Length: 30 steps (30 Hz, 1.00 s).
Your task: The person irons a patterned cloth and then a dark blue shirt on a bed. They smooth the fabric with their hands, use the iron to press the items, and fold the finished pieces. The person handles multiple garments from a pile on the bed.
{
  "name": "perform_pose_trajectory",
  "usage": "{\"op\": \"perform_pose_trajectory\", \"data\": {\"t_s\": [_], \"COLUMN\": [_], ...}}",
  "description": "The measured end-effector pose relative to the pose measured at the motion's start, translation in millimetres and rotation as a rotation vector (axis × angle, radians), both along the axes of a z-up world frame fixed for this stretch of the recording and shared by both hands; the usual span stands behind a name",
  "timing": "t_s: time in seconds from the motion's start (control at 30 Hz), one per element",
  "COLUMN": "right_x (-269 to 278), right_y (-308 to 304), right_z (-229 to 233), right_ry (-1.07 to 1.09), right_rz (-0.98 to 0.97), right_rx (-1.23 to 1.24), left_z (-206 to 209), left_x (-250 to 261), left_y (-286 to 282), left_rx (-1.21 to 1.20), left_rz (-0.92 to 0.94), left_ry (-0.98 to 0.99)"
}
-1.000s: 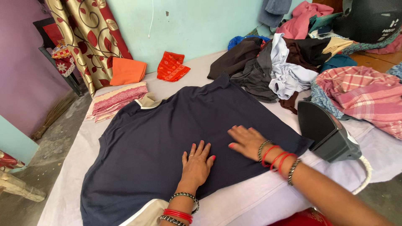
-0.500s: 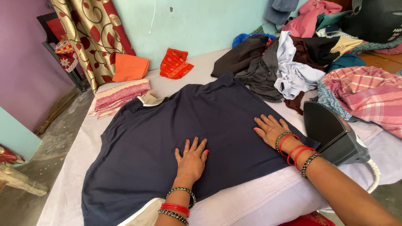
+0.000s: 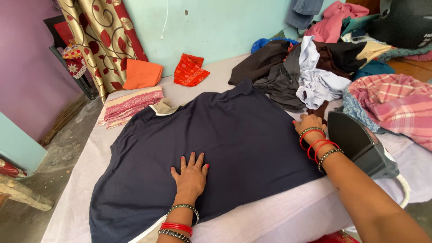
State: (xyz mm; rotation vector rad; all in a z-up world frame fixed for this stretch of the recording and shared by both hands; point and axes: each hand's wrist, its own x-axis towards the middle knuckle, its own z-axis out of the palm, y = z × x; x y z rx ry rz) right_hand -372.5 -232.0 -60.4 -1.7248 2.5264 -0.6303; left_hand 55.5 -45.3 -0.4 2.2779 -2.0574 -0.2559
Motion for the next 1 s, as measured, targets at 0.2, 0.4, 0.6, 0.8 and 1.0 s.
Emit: {"op": "perform_pose_trajectory", "data": {"t_s": [0.2,0.4,0.6,0.8,1.0], "right_x": [17.7,33.8,47.2,45.6,19.7], "right_y": [-37.4,-80.9,-102.8,-96.9,-89.9], "right_z": [13.5,13.3,19.8,23.8,19.1], "right_ry": [-0.239,-0.235,-0.211,-0.08,-0.052], "right_rz": [-0.056,-0.069,-0.047,0.024,0.06], "right_rx": [0.059,0.083,0.098,0.018,-0.308], "left_z": [-1.7,-5.2,-15.7,-23.1,-20.6], "left_x": [6.0,2.8,5.6,7.1,7.4], "left_y": [-13.4,-46.1,-87.1,-107.3,-101.9], "left_rx": [-0.023,-0.075,-0.188,-0.304,-0.316], "left_rz": [-0.081,-0.111,-0.16,-0.224,-0.215], "left_ry": [0.0,0.036,0.008,0.033,0.077]}}
